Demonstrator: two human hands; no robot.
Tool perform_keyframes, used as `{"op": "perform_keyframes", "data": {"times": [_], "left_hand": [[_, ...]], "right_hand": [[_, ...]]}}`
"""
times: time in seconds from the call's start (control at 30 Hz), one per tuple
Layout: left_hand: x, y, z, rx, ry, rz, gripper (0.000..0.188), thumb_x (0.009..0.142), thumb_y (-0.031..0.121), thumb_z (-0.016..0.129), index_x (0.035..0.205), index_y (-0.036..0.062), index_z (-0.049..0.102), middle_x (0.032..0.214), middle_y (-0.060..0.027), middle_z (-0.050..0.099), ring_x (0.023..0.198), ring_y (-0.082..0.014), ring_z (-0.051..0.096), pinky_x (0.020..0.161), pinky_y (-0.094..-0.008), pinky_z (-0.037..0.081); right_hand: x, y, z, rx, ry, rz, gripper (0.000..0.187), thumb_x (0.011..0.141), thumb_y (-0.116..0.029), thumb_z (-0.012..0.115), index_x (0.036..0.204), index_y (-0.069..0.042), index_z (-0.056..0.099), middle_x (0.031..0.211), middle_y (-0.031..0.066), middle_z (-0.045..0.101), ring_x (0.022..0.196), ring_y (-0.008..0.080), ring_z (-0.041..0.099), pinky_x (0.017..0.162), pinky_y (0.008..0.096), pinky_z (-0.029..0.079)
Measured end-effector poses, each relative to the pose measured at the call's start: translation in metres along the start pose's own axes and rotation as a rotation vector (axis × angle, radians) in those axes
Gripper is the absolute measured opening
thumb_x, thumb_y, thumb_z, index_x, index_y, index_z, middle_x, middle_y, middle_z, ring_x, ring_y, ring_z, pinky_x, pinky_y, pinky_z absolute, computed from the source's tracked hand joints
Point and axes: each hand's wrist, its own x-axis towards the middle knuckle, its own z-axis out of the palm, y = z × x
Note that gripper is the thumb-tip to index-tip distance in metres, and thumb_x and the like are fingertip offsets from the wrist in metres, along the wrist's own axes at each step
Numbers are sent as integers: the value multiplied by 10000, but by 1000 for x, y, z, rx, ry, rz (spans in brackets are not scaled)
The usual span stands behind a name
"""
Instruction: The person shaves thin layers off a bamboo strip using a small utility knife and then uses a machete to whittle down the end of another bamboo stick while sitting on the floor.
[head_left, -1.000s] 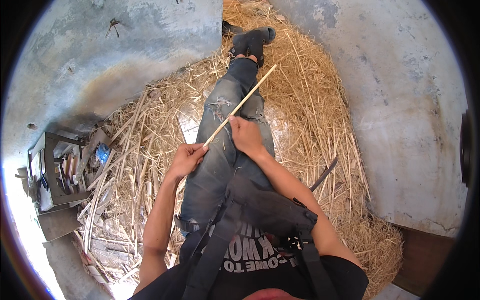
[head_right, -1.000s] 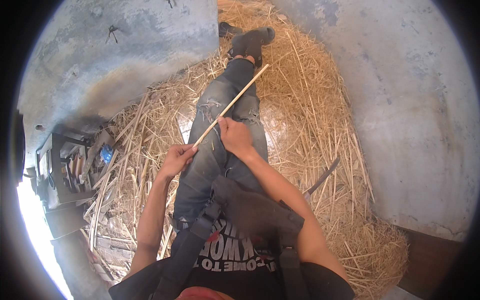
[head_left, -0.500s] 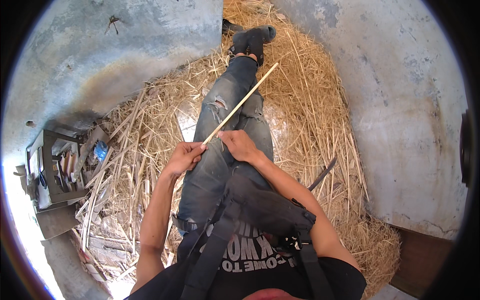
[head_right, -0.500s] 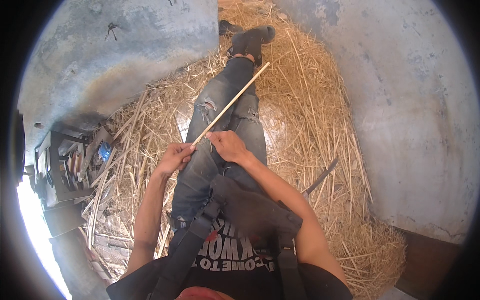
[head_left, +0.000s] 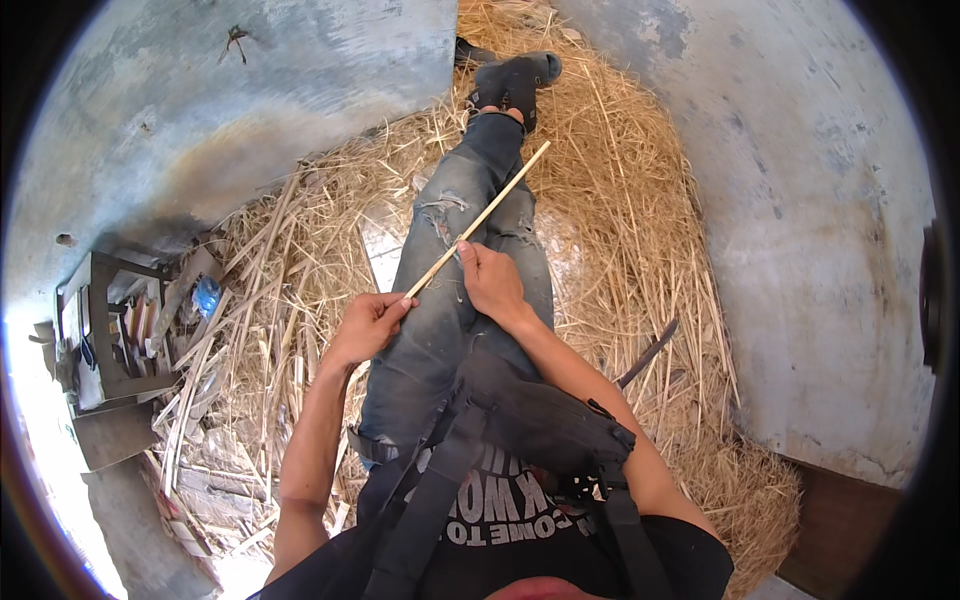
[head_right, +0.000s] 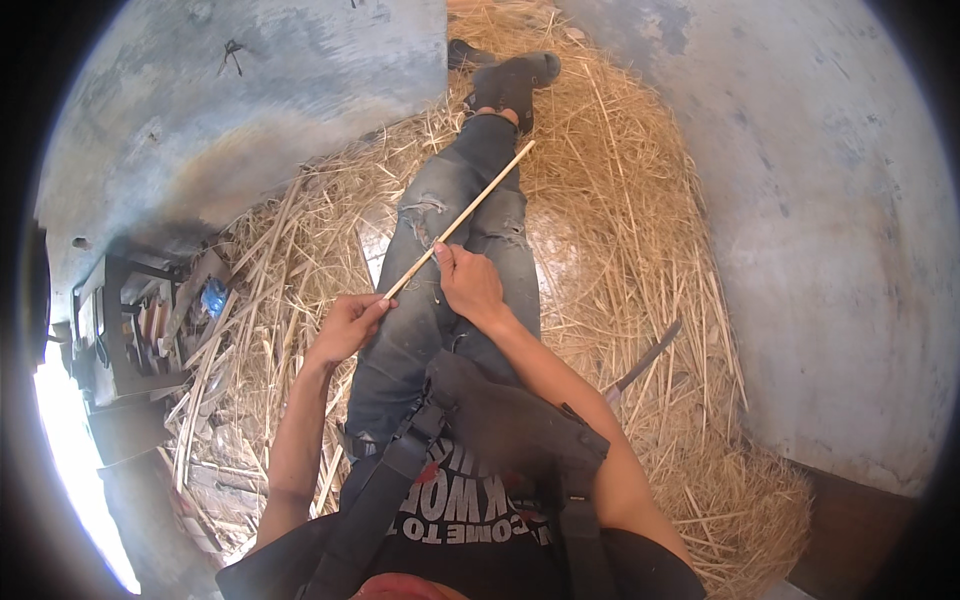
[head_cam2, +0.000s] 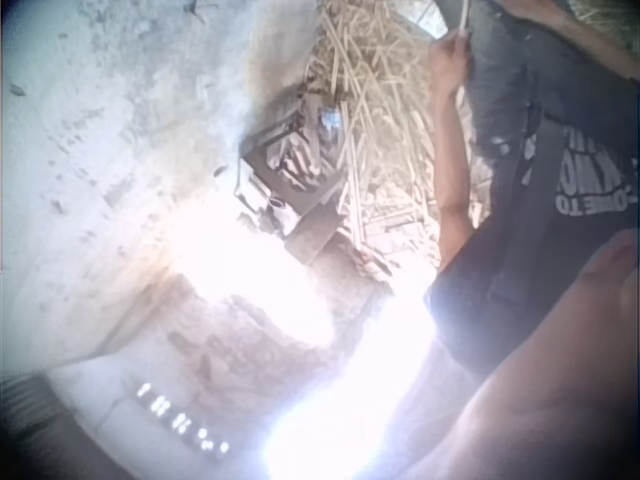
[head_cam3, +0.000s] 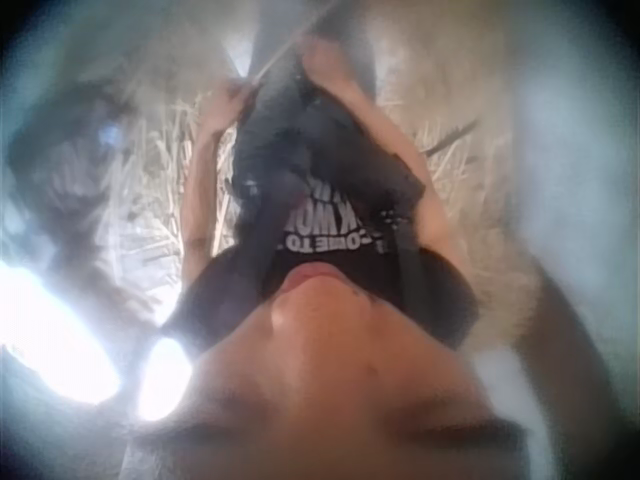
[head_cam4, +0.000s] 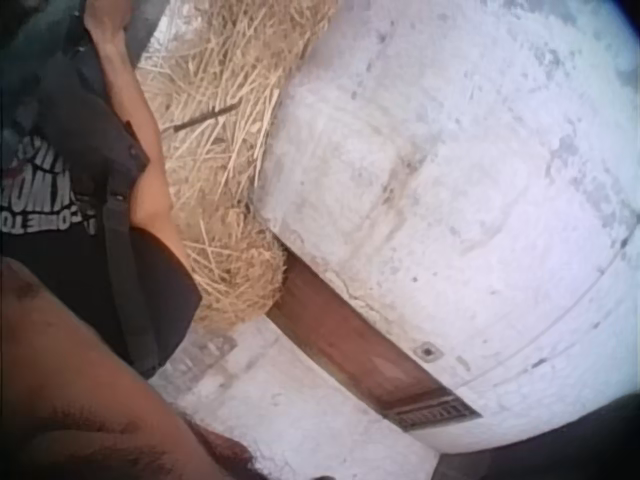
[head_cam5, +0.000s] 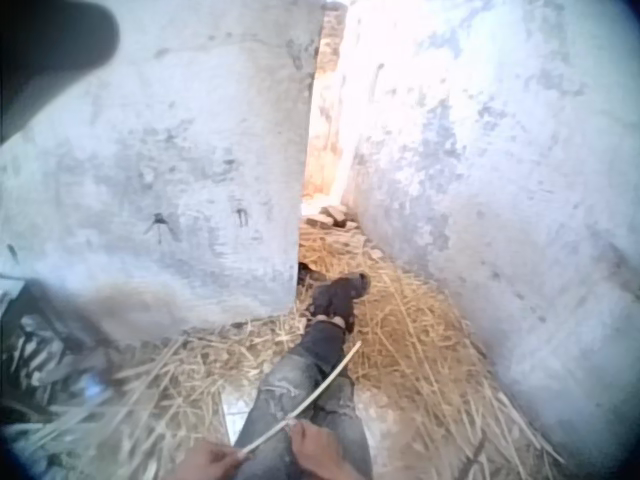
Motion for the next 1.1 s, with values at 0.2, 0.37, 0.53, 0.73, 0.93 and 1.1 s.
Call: {"op": "perform_keyframes", "data": {"times": [0.2,0.37,0.53,0.73,0.93,1.1], "left_hand": [[10,-7,4,-145,-54,-39,250,1045,195,596,1119,-13,712,564,71,431,445,-22,344,416,-237,236],[15,-13,-1,-237,-134,-104,255,1049,194,586,1147,-16,694,553,73,409,429,-23,309,403,-241,212],[17,-11,-2,-337,-167,-130,260,1056,216,573,1117,-7,691,560,70,404,427,-32,311,401,-243,216],[16,-13,-8,-289,-88,-41,268,1062,229,557,1105,1,691,568,64,417,437,-37,340,416,-228,241],[-9,9,9,-33,25,201,291,1070,249,542,1123,2,686,590,89,413,490,-19,357,455,-227,253],[-13,29,29,-36,43,327,282,1073,229,535,1154,10,693,624,87,444,544,-13,387,495,-214,286]], "right_hand": [[-8,2,5,36,-129,49,561,1065,-441,429,831,5,675,702,268,633,719,484,630,662,534,482],[-10,6,0,69,-258,40,597,1060,-464,433,829,33,668,654,254,606,682,450,618,657,503,469],[-1,23,-6,221,-420,-66,596,1056,-466,453,838,57,637,564,154,506,546,247,525,585,428,412],[-27,2,-24,663,-608,71,472,1085,-367,456,835,-13,643,593,4,499,576,100,441,542,315,367],[13,45,-84,232,597,25,292,970,-318,692,971,-32,635,669,-34,520,596,77,469,578,245,397],[9,7,-123,314,399,73,274,897,-215,773,1045,-25,642,709,-41,551,648,61,498,604,236,401]]}}
